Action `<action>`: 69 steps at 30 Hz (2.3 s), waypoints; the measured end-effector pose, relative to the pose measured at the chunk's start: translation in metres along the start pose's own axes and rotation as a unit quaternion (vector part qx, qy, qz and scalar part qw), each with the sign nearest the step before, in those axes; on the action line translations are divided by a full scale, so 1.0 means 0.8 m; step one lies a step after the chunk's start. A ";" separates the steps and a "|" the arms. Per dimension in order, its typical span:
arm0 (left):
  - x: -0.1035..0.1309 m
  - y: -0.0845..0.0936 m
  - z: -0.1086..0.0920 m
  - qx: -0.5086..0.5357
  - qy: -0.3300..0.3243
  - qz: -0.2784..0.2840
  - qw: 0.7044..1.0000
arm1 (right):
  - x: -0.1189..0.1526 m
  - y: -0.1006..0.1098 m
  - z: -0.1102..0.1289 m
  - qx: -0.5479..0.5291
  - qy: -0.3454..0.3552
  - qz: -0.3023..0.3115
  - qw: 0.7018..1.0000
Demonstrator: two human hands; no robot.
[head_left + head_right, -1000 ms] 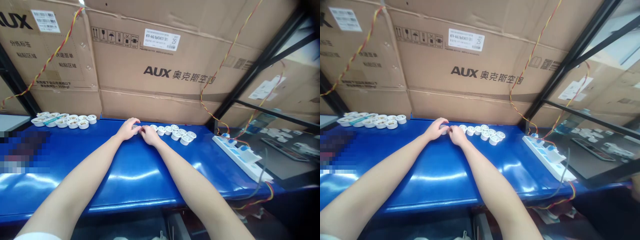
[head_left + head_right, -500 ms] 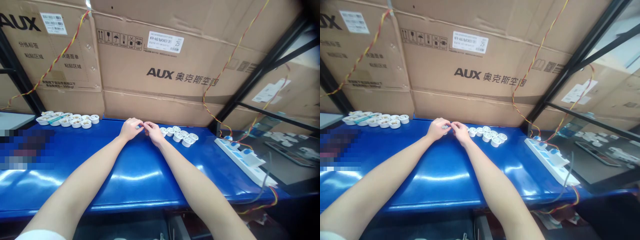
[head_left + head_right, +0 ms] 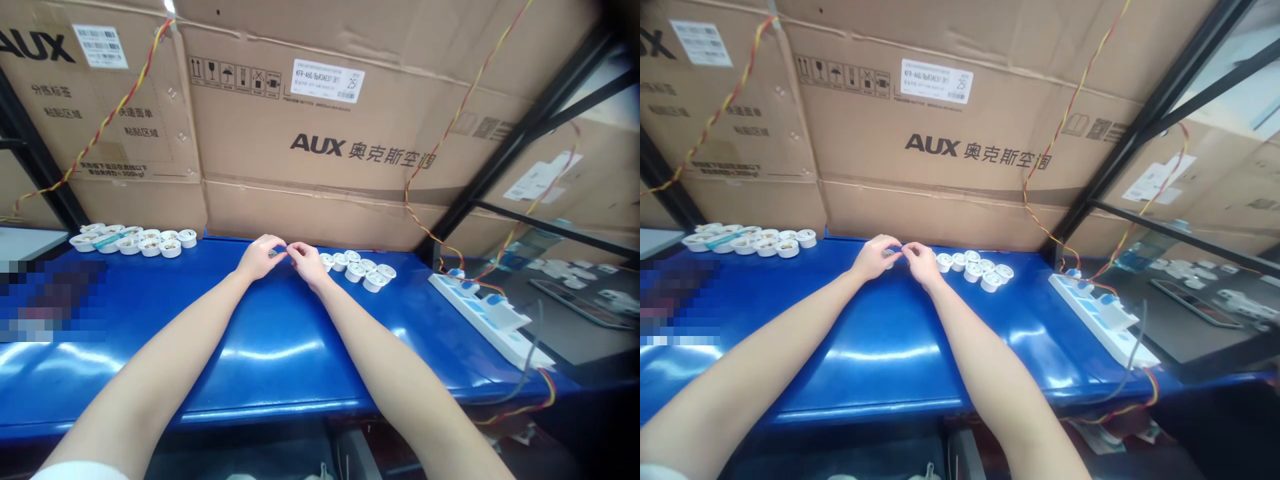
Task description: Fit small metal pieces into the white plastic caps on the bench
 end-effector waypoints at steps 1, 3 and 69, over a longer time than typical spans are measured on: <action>0.000 0.000 0.003 0.000 0.006 0.000 1.000 | 0.001 0.001 0.002 0.023 0.015 -0.010 1.000; 0.002 -0.003 0.011 -0.004 0.046 0.010 0.999 | 0.004 0.002 0.007 0.077 0.045 -0.025 0.996; 0.007 -0.011 0.013 -0.040 0.113 0.186 0.975 | 0.009 -0.006 0.005 0.271 0.129 0.059 0.952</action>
Point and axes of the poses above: each hand's wrist, its own x-axis away from the middle knuckle, its own y-axis out of the back of the hand, z = x × y, the point moved 1 cm from there along -x, towards the middle knuckle, and after that the axes turned 3 degrees about z, right-handed, at the moved point
